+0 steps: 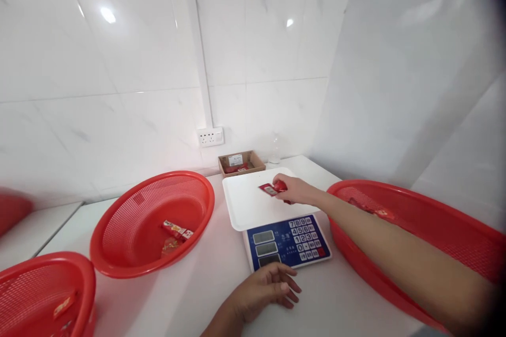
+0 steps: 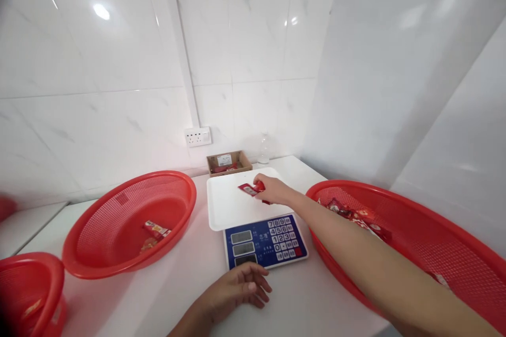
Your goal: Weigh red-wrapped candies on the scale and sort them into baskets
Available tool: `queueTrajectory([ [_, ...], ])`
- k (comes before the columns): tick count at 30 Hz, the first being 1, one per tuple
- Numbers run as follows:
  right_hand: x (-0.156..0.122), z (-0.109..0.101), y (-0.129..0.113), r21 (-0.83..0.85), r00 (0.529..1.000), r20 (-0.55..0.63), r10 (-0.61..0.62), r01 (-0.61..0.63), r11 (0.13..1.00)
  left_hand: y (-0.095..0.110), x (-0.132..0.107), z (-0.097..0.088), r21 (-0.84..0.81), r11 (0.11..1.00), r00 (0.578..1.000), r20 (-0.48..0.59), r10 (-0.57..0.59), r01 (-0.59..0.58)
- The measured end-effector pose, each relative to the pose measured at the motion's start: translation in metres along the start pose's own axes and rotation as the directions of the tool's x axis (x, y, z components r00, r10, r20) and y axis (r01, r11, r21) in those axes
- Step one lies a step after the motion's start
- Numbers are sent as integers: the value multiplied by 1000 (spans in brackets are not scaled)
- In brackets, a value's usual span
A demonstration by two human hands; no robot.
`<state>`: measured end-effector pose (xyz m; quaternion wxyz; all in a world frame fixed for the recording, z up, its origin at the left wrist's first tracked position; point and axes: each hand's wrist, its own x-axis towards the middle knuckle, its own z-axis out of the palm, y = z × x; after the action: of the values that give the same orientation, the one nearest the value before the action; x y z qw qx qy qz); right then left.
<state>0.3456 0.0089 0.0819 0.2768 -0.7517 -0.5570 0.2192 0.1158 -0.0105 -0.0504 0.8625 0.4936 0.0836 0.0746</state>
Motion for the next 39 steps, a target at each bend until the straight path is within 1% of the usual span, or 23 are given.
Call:
queueTrajectory([
  [3, 14, 18, -12, -13, 1000, 27, -7, 7, 1000, -2, 0, -2, -10, 1000, 1000, 4, 2, -2],
  [7, 19, 26, -20, -18, 999, -39, 13, -14, 1000, -4, 1, -4, -13, 1000, 1000, 7, 0, 0],
  [10, 16, 26, -22, -29, 996, -90, 24, -26, 999, -4, 2, -5, -21, 1000, 1000, 8, 0, 0],
  [14, 12, 26, -19, -61, 989, -145, 7, -16, 998, -4, 2, -4, -21, 1000, 1000, 19, 5, -4],
  [19, 7, 24, -15, -52, 989, -148, 8, -15, 999, -4, 2, -5, -19, 1000, 1000, 13, -5, 5],
  [24, 3, 21, -17, -30, 989, -149, 9, -14, 999, -3, 2, -5, -18, 1000, 1000, 10, -6, 6],
  [30, 1, 23, -18, -37, 978, -207, 10, -18, 999, -5, 2, -5, -13, 1000, 1000, 13, 2, -2],
  [32, 2, 25, -16, -53, 976, -216, -11, -1, 999, -4, 2, -4, -15, 1000, 1000, 7, 3, -3],
  [37, 7, 34, -9, -141, 974, -182, -132, 107, 984, -2, 1, -2, -41, 999, 1000, -3, -11, 11],
  [39, 7, 40, -6, -181, 977, -165, -137, 107, 978, -2, 2, -3, -42, 999, 1000, 2, -6, 6],
])
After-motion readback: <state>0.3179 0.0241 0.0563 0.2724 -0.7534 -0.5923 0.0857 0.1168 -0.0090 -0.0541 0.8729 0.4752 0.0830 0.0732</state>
